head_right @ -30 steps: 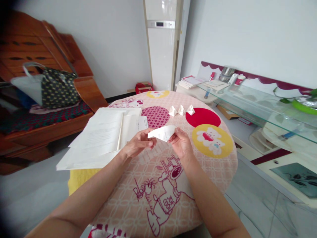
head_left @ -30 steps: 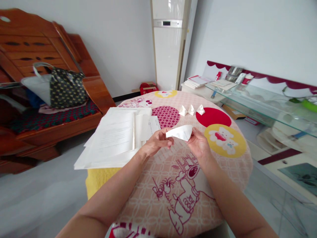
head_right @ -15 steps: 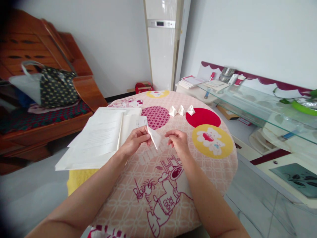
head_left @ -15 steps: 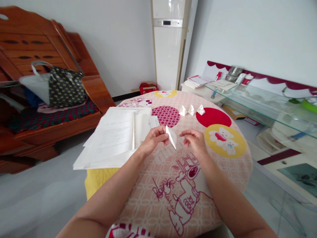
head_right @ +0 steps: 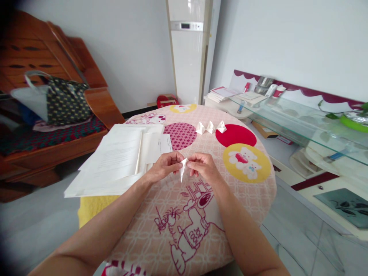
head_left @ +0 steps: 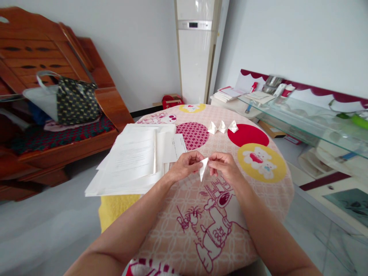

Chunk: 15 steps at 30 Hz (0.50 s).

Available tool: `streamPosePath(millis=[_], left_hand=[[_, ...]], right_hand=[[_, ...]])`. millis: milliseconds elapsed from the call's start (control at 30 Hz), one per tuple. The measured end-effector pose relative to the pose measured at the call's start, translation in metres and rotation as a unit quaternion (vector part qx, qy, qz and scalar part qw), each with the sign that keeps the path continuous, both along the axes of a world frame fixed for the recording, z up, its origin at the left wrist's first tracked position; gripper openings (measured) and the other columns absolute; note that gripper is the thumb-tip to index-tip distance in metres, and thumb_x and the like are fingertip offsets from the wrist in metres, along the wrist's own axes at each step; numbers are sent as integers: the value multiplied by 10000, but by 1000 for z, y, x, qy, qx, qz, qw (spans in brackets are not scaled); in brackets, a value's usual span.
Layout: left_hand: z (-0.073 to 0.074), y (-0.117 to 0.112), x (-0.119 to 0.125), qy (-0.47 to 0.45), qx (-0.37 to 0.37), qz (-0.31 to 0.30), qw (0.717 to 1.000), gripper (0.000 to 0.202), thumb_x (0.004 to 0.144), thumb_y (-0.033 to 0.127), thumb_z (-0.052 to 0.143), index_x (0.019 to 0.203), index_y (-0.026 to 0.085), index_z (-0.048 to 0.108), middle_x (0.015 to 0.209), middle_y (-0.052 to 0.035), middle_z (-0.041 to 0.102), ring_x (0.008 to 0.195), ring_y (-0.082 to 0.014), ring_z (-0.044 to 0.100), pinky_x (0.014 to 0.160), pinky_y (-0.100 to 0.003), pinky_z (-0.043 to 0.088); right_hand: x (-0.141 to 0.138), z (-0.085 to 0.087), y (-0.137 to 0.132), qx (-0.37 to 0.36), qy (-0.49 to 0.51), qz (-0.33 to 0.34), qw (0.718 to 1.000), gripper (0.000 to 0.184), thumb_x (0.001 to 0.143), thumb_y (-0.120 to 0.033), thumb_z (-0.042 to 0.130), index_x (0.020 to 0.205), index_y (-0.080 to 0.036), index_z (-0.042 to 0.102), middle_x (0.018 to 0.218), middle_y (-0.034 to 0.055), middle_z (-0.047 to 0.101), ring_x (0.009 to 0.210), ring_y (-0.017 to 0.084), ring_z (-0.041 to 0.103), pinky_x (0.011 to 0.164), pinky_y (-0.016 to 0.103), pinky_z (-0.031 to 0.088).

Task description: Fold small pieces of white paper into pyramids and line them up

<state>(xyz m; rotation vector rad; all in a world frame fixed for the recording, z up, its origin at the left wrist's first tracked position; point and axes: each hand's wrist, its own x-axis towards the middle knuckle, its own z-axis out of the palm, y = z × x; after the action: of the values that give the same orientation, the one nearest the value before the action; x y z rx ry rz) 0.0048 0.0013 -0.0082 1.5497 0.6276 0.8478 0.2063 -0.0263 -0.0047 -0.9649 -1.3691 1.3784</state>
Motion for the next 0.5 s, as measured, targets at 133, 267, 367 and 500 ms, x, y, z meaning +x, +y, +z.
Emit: streamPosePath(millis=[133,267,367,500], left_hand=[[1,-1,1,-13,-1,3,1000,324,808,347,788,957,131,597,807,-17,620,633,-79,535,557,-202,408],[2,-4,4,5,35,27,999,349,793,321,802,993,138,584,840,-17,630,619,-72,524,556,-208,412],[3,-6,4,34,70,50,996,315,812,316,781,987,142,585,830,-8,624,621,-76,535,563,-215,418],[4,-8,4,53,89,62,993,283,850,342,747,978,139,597,838,-18,635,652,-92,566,583,-224,431]], right_hand=[[-2,4,-1,-12,19,14,1000,189,788,-363,719,739,-183,688,521,10,667,409,112,556,393,201,379],[-5,2,0,-18,32,17,999,236,805,-397,706,720,-179,678,536,31,685,424,125,590,400,205,410],[-6,-1,1,-17,44,13,999,232,806,-392,712,729,-176,686,540,26,685,425,123,597,399,200,416],[-6,-1,1,-20,60,9,998,217,802,-382,721,747,-174,697,567,22,692,453,129,628,406,199,430]])
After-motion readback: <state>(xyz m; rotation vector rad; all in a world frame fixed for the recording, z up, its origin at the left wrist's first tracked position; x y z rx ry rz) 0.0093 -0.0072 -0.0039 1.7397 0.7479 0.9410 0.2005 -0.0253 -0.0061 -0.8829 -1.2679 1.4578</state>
